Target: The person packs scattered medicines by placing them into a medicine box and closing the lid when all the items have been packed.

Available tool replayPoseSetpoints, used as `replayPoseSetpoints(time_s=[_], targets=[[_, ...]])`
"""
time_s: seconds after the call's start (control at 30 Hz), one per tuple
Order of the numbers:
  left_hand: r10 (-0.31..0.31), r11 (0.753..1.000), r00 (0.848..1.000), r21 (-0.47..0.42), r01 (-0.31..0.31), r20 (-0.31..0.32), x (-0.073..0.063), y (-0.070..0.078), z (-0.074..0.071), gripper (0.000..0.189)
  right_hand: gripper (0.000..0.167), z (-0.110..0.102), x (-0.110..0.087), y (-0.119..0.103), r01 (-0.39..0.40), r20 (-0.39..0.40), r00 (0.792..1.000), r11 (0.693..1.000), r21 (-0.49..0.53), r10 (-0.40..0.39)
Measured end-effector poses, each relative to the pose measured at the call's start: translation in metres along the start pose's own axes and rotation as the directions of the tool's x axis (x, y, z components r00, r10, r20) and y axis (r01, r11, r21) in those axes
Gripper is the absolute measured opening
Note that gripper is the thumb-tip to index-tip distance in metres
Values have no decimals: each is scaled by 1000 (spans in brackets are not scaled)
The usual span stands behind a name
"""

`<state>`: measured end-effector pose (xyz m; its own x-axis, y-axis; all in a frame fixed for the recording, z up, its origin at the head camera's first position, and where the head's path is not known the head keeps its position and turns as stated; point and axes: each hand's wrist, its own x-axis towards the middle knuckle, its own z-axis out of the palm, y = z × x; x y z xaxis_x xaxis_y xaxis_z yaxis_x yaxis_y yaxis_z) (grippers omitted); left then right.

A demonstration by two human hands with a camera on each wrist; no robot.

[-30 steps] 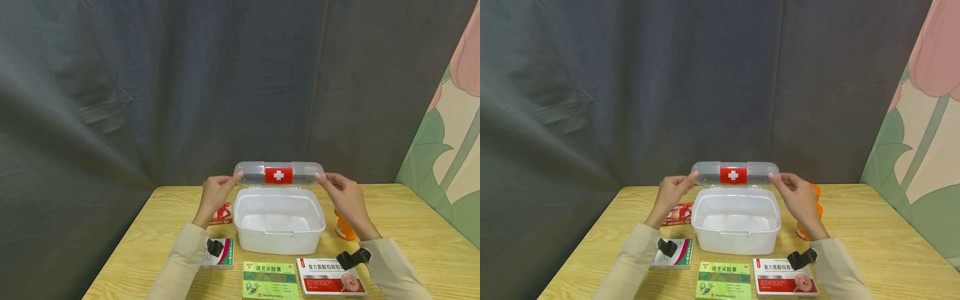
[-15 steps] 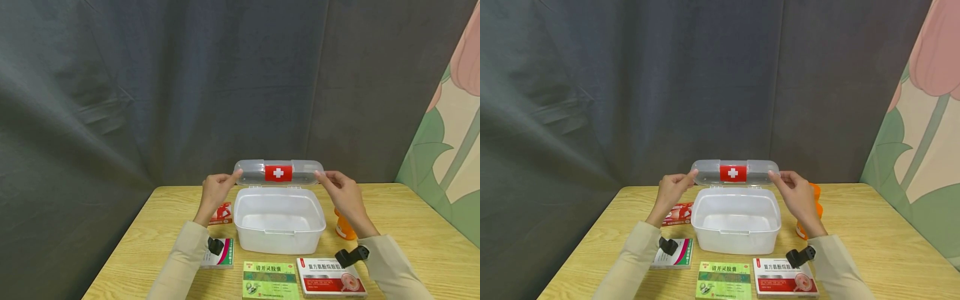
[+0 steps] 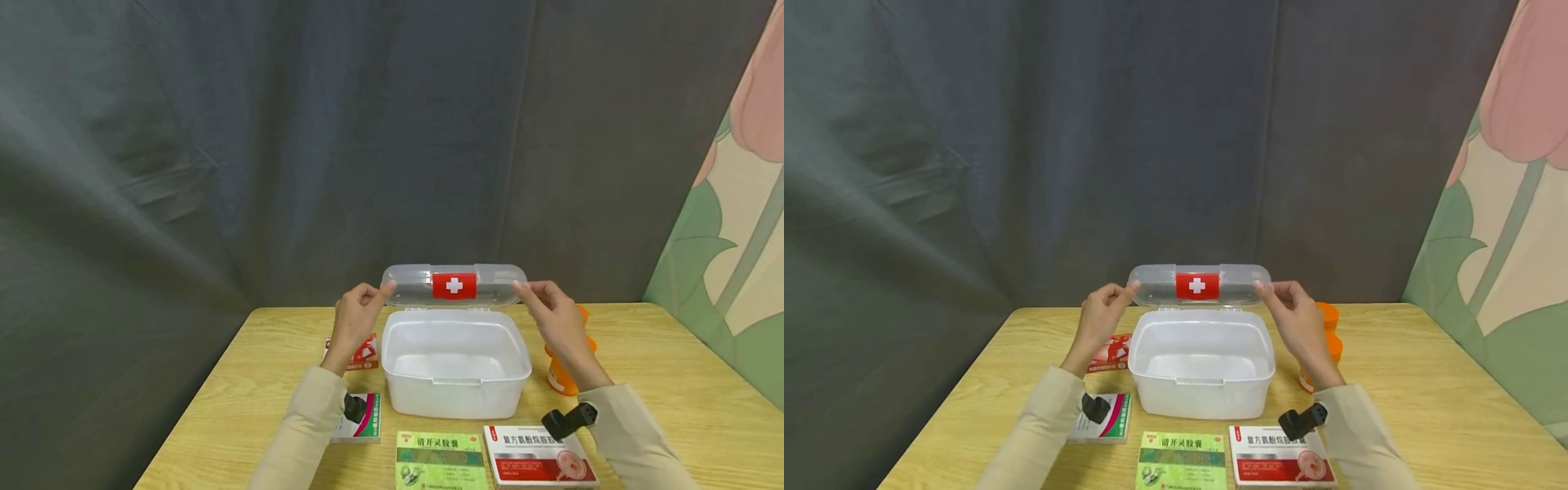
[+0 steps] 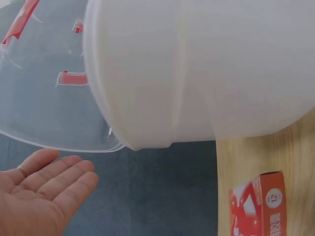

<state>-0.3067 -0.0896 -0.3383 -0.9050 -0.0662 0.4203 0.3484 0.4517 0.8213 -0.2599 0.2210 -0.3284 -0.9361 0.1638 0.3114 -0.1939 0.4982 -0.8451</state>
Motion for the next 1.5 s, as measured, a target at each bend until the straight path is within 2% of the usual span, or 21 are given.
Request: replayPoseSetpoints(time_s=[0.13,0.3,0.5,0.73,1.5], targets=[[2,999,1000,-42,-1,15,1,-4,3,49,60,4,3,5,9,25,1000,995,97,-11],[13,997,1000,-70,-11,24,3,-7,7,49,49,10,8,13,57,16,998,972,229,-62],[12,997,999,-79,-10,36,6,-8,8,54,53,12,13,16,89,13,995,955,281,-97],[23,998,998,-60,-20,57,7,-7,6,59,49,13,18,18,76,45,994,935,347,-97],[15,1000,997,-26,-13,77,16,-5,4,61,39,9,25,15,59,45,996,941,334,-79]])
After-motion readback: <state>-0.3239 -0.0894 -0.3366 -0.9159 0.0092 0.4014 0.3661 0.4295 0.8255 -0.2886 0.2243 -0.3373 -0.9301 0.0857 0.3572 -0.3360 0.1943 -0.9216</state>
